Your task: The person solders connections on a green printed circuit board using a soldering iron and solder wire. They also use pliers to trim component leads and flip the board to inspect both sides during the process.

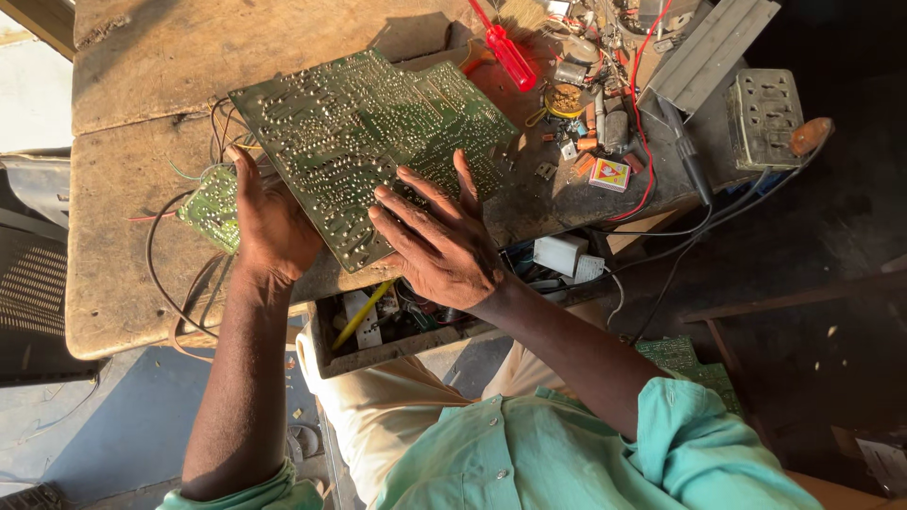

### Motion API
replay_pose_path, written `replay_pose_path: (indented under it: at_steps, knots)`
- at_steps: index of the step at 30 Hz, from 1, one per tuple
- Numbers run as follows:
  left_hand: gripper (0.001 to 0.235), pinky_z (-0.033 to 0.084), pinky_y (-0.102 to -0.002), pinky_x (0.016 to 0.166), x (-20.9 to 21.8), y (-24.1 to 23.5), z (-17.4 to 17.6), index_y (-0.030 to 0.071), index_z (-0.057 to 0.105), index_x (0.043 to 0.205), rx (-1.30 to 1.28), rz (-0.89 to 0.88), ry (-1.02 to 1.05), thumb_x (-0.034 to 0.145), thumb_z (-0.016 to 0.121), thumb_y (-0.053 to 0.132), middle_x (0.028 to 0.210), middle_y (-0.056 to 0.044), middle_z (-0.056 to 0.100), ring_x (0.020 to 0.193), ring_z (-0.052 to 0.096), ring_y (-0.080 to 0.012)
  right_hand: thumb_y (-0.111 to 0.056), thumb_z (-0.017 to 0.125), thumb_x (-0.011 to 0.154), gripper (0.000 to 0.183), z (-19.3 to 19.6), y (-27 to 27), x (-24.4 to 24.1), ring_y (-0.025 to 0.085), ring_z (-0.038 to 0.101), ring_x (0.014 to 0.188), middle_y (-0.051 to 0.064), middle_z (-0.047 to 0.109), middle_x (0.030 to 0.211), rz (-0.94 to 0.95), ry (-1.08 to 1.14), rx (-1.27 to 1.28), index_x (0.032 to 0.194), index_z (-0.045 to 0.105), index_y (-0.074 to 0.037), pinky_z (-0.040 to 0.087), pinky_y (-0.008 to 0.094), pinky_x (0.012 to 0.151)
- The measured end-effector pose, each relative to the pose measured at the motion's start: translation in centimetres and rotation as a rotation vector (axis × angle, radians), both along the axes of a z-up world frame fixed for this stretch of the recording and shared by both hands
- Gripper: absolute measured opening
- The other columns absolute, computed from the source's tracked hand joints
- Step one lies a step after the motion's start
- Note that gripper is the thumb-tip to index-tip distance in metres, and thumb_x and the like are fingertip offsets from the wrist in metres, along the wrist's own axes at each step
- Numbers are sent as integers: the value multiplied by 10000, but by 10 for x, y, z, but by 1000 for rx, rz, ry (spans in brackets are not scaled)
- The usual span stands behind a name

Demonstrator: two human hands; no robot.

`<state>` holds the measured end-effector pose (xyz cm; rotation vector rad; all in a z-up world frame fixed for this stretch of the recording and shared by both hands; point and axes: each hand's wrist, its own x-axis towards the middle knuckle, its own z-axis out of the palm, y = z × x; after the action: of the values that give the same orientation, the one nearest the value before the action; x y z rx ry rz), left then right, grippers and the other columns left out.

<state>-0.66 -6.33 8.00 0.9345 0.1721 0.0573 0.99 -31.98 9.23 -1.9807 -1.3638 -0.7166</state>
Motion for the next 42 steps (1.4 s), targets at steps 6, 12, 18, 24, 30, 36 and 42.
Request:
replay_pose_path:
  at_steps: [6, 12, 18, 24, 30, 36, 42]
  knots:
    - [882, 492, -482, 1117, -16, -1, -8, -151, 386, 1518, 202, 236, -58, 1068, 387, 608, 1401, -336, 575, 1227, 609, -349, -322, 860, 858, 559, -1, -2, -1, 338, 476, 1445, 112, 590, 1453, 17, 22, -25, 1320, 689, -58, 104, 772, 1247]
    - [614, 588, -399, 1029, -84, -38, 1, -148, 541, 1353, 394, 646, 32, 1078, 541, 401, 1285, -275, 695, 1148, 750, -294, -320, 895, 823, 607, -7, -5, -4, 334, 437, 1473, 104, 556, 1498, 20, 28, -69, 1341, 685, -81, 114, 774, 1244]
    - [268, 579, -330, 1020, -135, -89, 12, -106, 661, 1290, 504, 846, -143, 1026, 675, -65, 1234, -217, 702, 1106, 700, -219, -286, 899, 825, 626, -18, -9, -9, 344, 417, 1492, 98, 524, 1539, 62, 36, -96, 1371, 670, -83, 144, 758, 1259]
    - [230, 601, -319, 942, -148, -121, 17, -54, 700, 1203, 381, 569, -113, 979, 663, -84, 1336, -156, 669, 1051, 721, -194, -253, 800, 900, 503, -27, -9, -19, 397, 423, 1464, 145, 536, 1504, 92, -22, -122, 1342, 676, -49, 226, 732, 1220]
    - [213, 595, -298, 923, -122, -146, 8, -43, 725, 1214, 241, 312, -229, 1010, 671, -78, 1230, -109, 682, 1018, 699, -168, -144, 690, 1021, 243, -20, -15, -34, 380, 459, 1457, 130, 561, 1493, 62, 50, 22, 1251, 659, -74, 259, 621, 1291]
    - [251, 572, -254, 925, -117, -159, 4, -11, 728, 1187, 367, 344, -175, 945, 741, -79, 1175, -59, 711, 1048, 677, -118, 33, 662, 983, 359, -12, -52, -61, 200, 601, 1177, 102, 619, 1248, 17, 762, 336, 1337, 603, 47, 482, 328, 1094]
    - [274, 576, -259, 924, -111, -167, -2, 12, 742, 1164, 602, 301, -239, 905, 785, -68, 1124, -58, 759, 1034, 696, -113, 133, 692, 957, 356, -17, -76, -58, 116, 578, 1082, 84, 605, 1235, 149, 905, 413, 1298, 639, 48, 492, 233, 981]
